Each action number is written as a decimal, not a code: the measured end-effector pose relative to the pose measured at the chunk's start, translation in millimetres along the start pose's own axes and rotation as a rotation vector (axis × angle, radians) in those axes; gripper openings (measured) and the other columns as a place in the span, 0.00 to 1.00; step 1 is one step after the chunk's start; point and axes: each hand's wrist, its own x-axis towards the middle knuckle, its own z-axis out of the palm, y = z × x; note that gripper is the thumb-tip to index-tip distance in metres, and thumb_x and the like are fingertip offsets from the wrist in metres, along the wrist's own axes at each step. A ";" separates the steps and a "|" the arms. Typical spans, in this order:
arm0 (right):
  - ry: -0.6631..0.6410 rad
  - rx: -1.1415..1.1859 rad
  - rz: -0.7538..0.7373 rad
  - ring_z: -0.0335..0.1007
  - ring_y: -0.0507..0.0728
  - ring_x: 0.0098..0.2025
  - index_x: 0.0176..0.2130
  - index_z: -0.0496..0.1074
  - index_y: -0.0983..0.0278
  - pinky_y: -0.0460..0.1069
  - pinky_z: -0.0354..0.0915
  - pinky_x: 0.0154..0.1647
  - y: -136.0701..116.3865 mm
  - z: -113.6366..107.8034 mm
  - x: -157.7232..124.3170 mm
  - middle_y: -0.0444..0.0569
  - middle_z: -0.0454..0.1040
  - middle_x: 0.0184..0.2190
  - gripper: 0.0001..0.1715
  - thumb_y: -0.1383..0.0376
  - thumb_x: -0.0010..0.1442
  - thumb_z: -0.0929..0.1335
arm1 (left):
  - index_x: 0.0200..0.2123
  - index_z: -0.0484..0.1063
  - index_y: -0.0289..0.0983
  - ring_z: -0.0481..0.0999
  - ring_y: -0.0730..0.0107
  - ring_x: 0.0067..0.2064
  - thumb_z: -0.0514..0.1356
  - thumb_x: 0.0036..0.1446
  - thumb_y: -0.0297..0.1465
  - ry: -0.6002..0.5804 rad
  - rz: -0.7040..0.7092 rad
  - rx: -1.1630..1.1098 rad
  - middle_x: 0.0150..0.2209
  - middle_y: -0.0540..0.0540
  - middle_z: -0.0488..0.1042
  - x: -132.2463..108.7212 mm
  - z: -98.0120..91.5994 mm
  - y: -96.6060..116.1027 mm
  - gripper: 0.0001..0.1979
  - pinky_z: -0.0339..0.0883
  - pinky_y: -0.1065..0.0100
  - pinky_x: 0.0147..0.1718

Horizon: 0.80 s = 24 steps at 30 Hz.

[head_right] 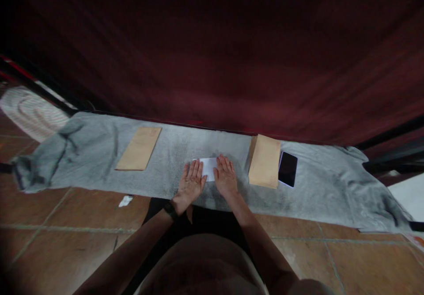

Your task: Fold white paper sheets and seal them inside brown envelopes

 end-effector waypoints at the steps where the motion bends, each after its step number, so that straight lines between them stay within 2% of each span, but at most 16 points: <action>1: -0.030 0.014 -0.041 0.45 0.62 0.73 0.68 0.59 0.69 0.62 0.44 0.73 -4.6 1.3 3.9 0.56 0.53 0.71 0.30 0.61 0.73 0.54 | 0.71 0.46 0.27 0.41 0.52 0.74 0.46 0.68 0.34 -0.007 -0.001 0.000 0.72 0.31 0.48 0.2 0.0 0.4 0.32 0.34 0.43 0.70; 4: -0.118 0.024 -0.145 0.46 0.61 0.73 0.68 0.60 0.69 0.60 0.45 0.73 -15.3 7.8 10.6 0.55 0.54 0.71 0.30 0.61 0.73 0.54 | 0.72 0.46 0.27 0.40 0.52 0.74 0.46 0.67 0.32 -0.013 -0.002 -0.027 0.72 0.32 0.48 0.7 0.8 0.6 0.32 0.33 0.43 0.70; 6: -0.139 0.010 -0.158 0.47 0.60 0.73 0.69 0.59 0.67 0.60 0.45 0.73 -17.9 12.6 10.9 0.54 0.54 0.71 0.30 0.61 0.73 0.55 | 0.72 0.45 0.31 0.40 0.52 0.74 0.46 0.66 0.32 -0.010 -0.001 -0.065 0.72 0.35 0.49 0.8 1.7 0.2 0.33 0.32 0.42 0.70; 15: -0.076 -0.081 -0.086 0.44 0.61 0.74 0.71 0.54 0.68 0.62 0.42 0.72 1.4 14.5 4.2 0.55 0.51 0.72 0.31 0.60 0.74 0.55 | 0.72 0.47 0.30 0.43 0.52 0.74 0.48 0.67 0.34 0.018 -0.015 -0.105 0.73 0.34 0.49 -0.2 2.0 -1.1 0.33 0.33 0.43 0.70; 21: -0.037 -0.102 -0.024 0.45 0.61 0.73 0.71 0.53 0.69 0.61 0.42 0.72 18.7 12.2 0.0 0.56 0.53 0.71 0.33 0.57 0.74 0.55 | 0.72 0.50 0.39 0.48 0.55 0.73 0.47 0.68 0.37 0.074 -0.033 -0.147 0.72 0.38 0.52 -5.7 1.7 -11.7 0.31 0.36 0.45 0.70; 24: -0.028 -0.107 -0.020 0.46 0.62 0.73 0.71 0.53 0.68 0.61 0.42 0.72 21.2 12.1 -1.9 0.55 0.53 0.71 0.33 0.57 0.74 0.55 | 0.71 0.50 0.33 0.47 0.54 0.73 0.46 0.68 0.36 0.102 -0.062 -0.120 0.71 0.35 0.53 -4.2 2.8 -8.8 0.31 0.37 0.46 0.70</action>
